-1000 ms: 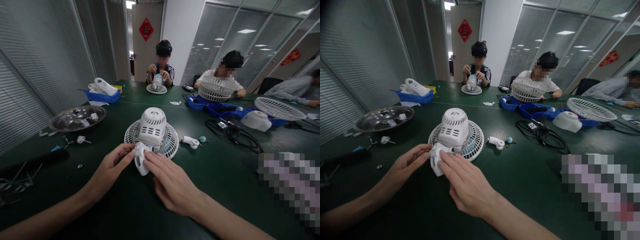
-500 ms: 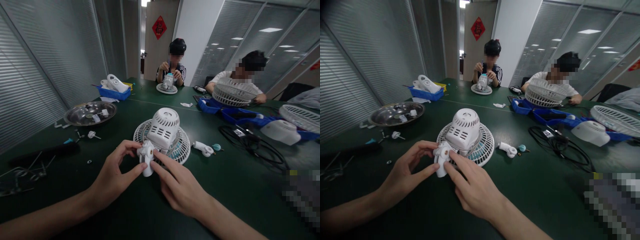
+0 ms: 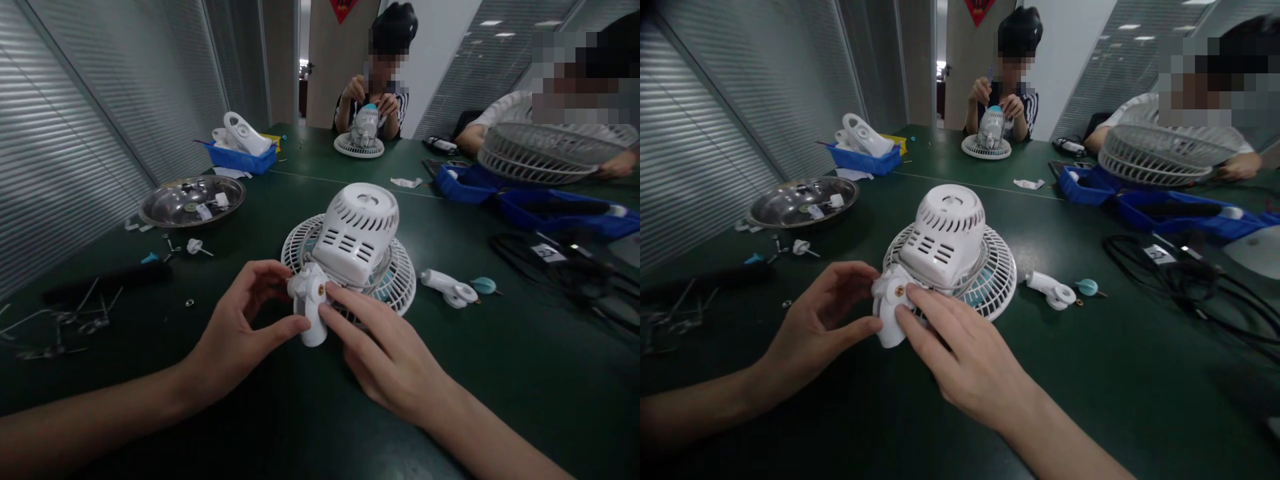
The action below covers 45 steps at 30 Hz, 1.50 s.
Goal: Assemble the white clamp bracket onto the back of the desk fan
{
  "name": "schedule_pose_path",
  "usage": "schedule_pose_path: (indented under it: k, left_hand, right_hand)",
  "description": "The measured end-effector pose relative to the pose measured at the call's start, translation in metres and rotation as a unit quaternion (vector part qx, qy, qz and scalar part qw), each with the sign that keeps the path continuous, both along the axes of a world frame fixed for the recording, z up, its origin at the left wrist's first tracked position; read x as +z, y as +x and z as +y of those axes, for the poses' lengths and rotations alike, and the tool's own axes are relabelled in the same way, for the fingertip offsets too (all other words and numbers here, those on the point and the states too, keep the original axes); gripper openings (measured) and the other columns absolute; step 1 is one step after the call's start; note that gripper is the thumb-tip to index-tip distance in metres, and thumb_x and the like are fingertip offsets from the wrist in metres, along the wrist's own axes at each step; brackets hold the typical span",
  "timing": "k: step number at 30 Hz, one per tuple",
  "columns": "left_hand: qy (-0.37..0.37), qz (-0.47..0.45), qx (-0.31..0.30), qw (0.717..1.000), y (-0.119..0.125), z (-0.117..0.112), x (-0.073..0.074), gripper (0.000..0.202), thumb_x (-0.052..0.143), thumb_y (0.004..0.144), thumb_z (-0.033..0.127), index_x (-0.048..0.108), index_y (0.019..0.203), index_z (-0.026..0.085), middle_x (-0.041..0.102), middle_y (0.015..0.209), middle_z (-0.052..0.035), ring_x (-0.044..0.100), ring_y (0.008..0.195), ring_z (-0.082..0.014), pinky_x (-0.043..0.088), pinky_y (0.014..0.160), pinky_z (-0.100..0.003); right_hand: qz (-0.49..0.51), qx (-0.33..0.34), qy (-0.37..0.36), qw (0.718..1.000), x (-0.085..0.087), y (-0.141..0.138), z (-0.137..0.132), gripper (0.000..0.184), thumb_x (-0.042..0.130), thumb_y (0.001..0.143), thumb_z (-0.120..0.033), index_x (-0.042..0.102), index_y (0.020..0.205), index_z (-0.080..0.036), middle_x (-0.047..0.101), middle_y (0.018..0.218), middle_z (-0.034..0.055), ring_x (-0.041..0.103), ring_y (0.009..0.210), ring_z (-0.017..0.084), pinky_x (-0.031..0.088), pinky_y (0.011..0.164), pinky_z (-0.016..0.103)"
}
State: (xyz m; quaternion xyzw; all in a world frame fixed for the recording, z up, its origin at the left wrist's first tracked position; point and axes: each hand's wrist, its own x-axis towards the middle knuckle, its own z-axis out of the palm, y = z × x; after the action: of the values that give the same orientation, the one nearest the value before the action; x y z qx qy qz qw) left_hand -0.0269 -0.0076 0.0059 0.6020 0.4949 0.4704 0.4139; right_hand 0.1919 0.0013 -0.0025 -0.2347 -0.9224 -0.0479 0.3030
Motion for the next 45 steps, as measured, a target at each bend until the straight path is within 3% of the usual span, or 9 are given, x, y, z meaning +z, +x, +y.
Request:
schedule_pose_path:
  k: [11, 15, 18, 21, 26, 31, 36, 41, 45]
  left_hand:
    - [-0.037, 0.133, 0.017, 0.99, 0.0, 0.004, -0.003, 0.051, 0.067, 0.07, 0.052, 0.057, 0.112, 0.025, 0.063, 0.115, -0.0032, 0.059, 0.11, -0.0255, 0.048, 0.096, -0.04]
    - [-0.045, 0.119, 0.014, 0.992, 0.001, 0.004, -0.006, 0.056, 0.073, 0.063, 0.052, 0.055, 0.109, 0.026, 0.063, 0.113, -0.0031, 0.058, 0.111, -0.0252, 0.045, 0.1, -0.045]
    - [-0.021, 0.111, 0.02, 0.993, 0.0, 0.005, -0.01, 0.056, 0.074, 0.06, 0.052, 0.054, 0.107, 0.027, 0.062, 0.113, -0.0027, 0.058, 0.11, -0.026, 0.045, 0.099, -0.049]
    - [0.042, 0.107, 0.022, 0.993, -0.001, 0.005, -0.015, 0.049, 0.074, 0.063, 0.048, 0.054, 0.102, 0.029, 0.06, 0.118, -0.0019, 0.057, 0.113, -0.0255, 0.042, 0.102, -0.051]
    - [0.088, 0.1, 0.01, 0.991, -0.001, 0.003, -0.018, 0.036, 0.072, 0.066, 0.044, 0.053, 0.091, 0.026, 0.058, 0.12, -0.0021, 0.052, 0.12, -0.0252, 0.034, 0.109, -0.051]
    - [0.085, 0.099, 0.005, 0.991, 0.0, 0.003, -0.018, 0.039, 0.072, 0.065, 0.044, 0.053, 0.092, 0.025, 0.057, 0.123, -0.003, 0.051, 0.121, -0.0259, 0.035, 0.108, -0.05]
    - [-0.007, 0.116, 0.0, 0.993, 0.004, -0.001, -0.007, 0.056, 0.068, 0.072, 0.048, 0.048, 0.119, 0.024, 0.054, 0.126, -0.007, 0.055, 0.113, -0.0251, 0.045, 0.099, -0.043]
    - [-0.079, 0.168, 0.017, 0.982, 0.006, -0.002, 0.001, 0.068, 0.061, 0.071, 0.061, 0.051, 0.125, 0.021, 0.058, 0.121, -0.0093, 0.057, 0.11, -0.0309, 0.046, 0.095, -0.047]
    - [-0.021, 0.164, 0.034, 0.986, 0.002, 0.0, 0.003, 0.062, 0.067, 0.067, 0.056, 0.055, 0.118, 0.022, 0.059, 0.121, -0.0078, 0.055, 0.112, -0.0303, 0.043, 0.098, -0.049]
  right_hand:
    - [-0.031, -0.013, 0.019, 0.999, 0.007, 0.008, -0.006, 0.04, 0.042, 0.091, -0.012, 0.046, 0.131, -0.013, 0.048, 0.137, 0.0137, 0.041, 0.13, 0.021, 0.042, 0.104, 0.036]
    - [-0.021, -0.157, 0.001, 0.987, 0.034, 0.045, -0.035, 0.042, 0.041, 0.088, -0.012, 0.046, 0.13, -0.016, 0.051, 0.136, 0.0108, 0.044, 0.128, 0.019, 0.032, 0.111, 0.042]
    - [0.015, -0.408, 0.001, 0.913, 0.049, 0.103, -0.067, 0.038, 0.045, 0.088, -0.023, 0.051, 0.125, -0.021, 0.056, 0.129, 0.0084, 0.05, 0.121, 0.024, 0.029, 0.109, 0.051]
    - [0.09, -0.628, -0.023, 0.772, 0.047, 0.168, -0.096, 0.041, 0.039, 0.088, -0.033, 0.051, 0.125, -0.02, 0.065, 0.112, 0.0119, 0.058, 0.109, 0.032, 0.045, 0.091, 0.051]
    - [0.116, -0.724, -0.102, 0.672, 0.029, 0.232, -0.129, 0.051, 0.036, 0.085, -0.028, 0.041, 0.134, -0.019, 0.065, 0.116, 0.0119, 0.06, 0.108, 0.033, 0.046, 0.088, 0.048]
    - [0.143, -0.777, 0.006, 0.613, 0.034, 0.231, -0.147, 0.048, 0.039, 0.082, -0.026, 0.048, 0.129, -0.02, 0.065, 0.116, 0.0109, 0.061, 0.105, 0.035, 0.046, 0.088, 0.049]
    - [0.178, -0.66, 0.016, 0.73, 0.04, 0.185, -0.135, 0.035, 0.045, 0.087, -0.031, 0.054, 0.12, -0.023, 0.066, 0.107, 0.011, 0.063, 0.098, 0.03, 0.048, 0.082, 0.044]
    - [0.105, -0.383, -0.068, 0.915, 0.037, 0.105, -0.098, 0.032, 0.045, 0.088, -0.018, 0.052, 0.12, -0.019, 0.059, 0.118, 0.011, 0.056, 0.109, 0.022, 0.048, 0.09, 0.039]
    - [0.002, -0.165, -0.098, 0.981, 0.038, 0.043, -0.067, 0.048, 0.042, 0.089, -0.013, 0.037, 0.136, -0.013, 0.042, 0.142, 0.0124, 0.039, 0.13, 0.019, 0.036, 0.107, 0.037]
